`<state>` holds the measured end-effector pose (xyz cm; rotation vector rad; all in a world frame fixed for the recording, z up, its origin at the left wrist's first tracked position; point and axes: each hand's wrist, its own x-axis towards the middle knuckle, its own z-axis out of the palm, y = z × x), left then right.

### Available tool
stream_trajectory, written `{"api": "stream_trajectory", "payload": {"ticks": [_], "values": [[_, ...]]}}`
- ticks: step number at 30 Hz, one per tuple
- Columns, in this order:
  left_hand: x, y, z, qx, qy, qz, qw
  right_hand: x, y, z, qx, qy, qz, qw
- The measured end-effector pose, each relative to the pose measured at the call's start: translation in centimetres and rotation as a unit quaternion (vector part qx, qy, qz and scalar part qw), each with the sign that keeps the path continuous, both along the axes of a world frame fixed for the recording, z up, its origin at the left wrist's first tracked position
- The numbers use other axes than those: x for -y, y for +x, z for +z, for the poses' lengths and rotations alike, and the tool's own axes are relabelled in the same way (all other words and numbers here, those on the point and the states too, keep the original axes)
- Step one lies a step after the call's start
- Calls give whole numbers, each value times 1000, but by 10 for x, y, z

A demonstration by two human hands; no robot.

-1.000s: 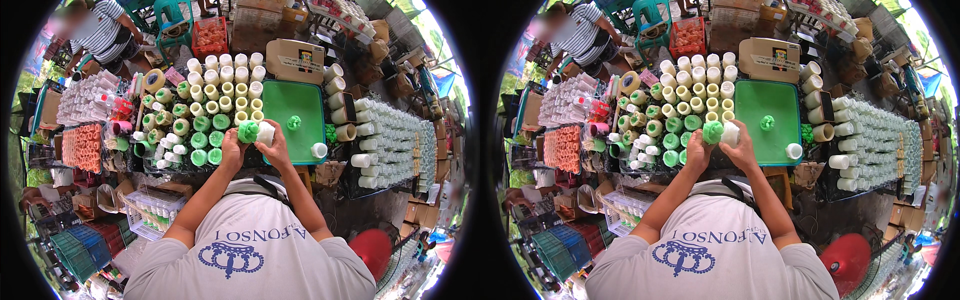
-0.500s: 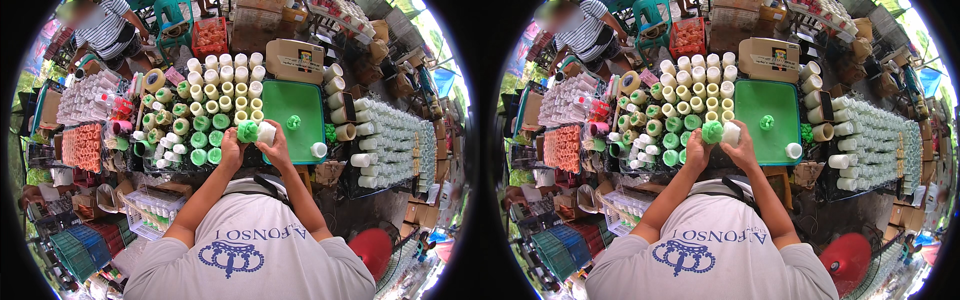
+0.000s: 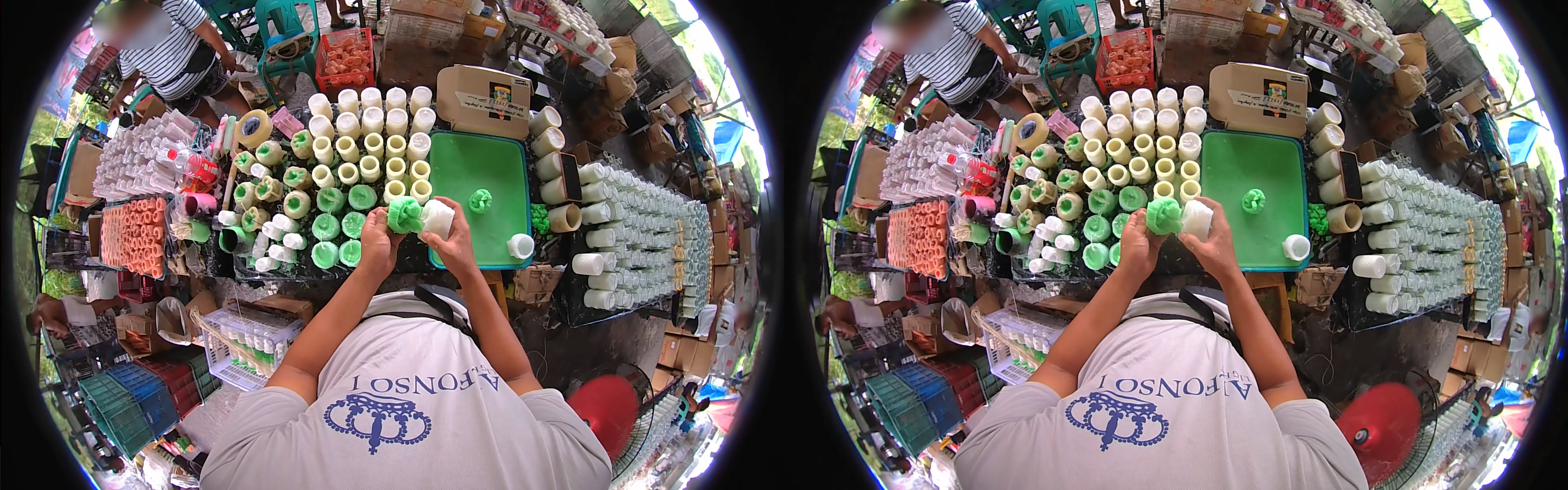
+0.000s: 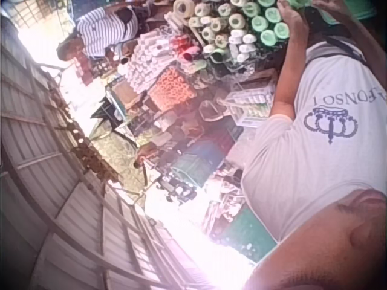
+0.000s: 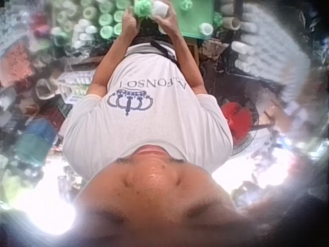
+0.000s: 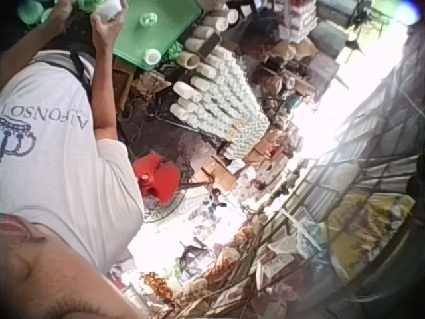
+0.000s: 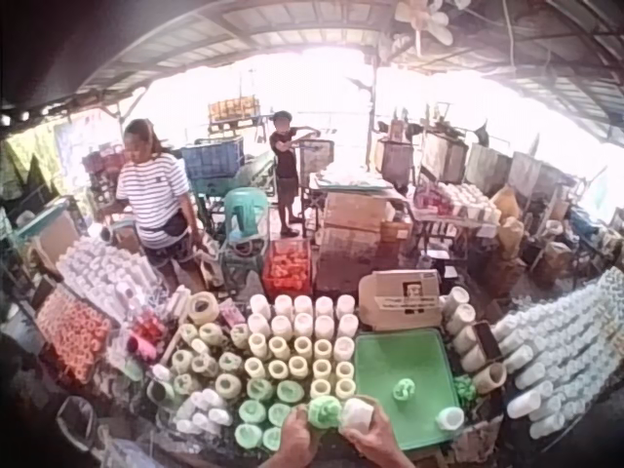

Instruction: The person repeatedly picks up a white cylindrical candle and a green plastic base, then presses them together to assemble them. The assembled units are placed onto a green tray on the table.

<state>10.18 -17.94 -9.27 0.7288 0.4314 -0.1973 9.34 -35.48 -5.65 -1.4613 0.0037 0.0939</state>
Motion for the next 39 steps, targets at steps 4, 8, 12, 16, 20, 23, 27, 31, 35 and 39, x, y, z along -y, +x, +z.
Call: {"api": "stream_trajectory", "payload": {"ticks": [4,8,12,16,20,23,27,31,35,39], "values": [[-1,0,0,5,-4,-1,1000,0,-1,1,-2,4,1,1000],[-1,-1,0,3,-4,0,1000,1,-2,2,0,-3,-1,1000],[-2,-2,1,3,1,-3,1000,3,-3,2,-5,-7,2,1000],[-3,-1,1,0,5,-6,1000,3,-3,0,-1,-5,-4,1000],[-5,-2,-9,-1,2,3,1000,3,-3,0,1,0,-9,1000],[-6,-2,-12,0,1,4,1000,3,-3,1,5,-3,-9,1000],[-6,-2,-12,-6,4,3,1000,3,-4,3,2,-15,-15,1000],[-5,-1,-12,-12,6,6,1000,3,-3,-1,10,-29,-25,999],[-6,-1,-14,-11,10,8,1000,5,-1,-3,19,-48,-32,998],[-7,0,-15,-18,16,10,1000,5,-1,-6,19,-41,-38,998]]}}
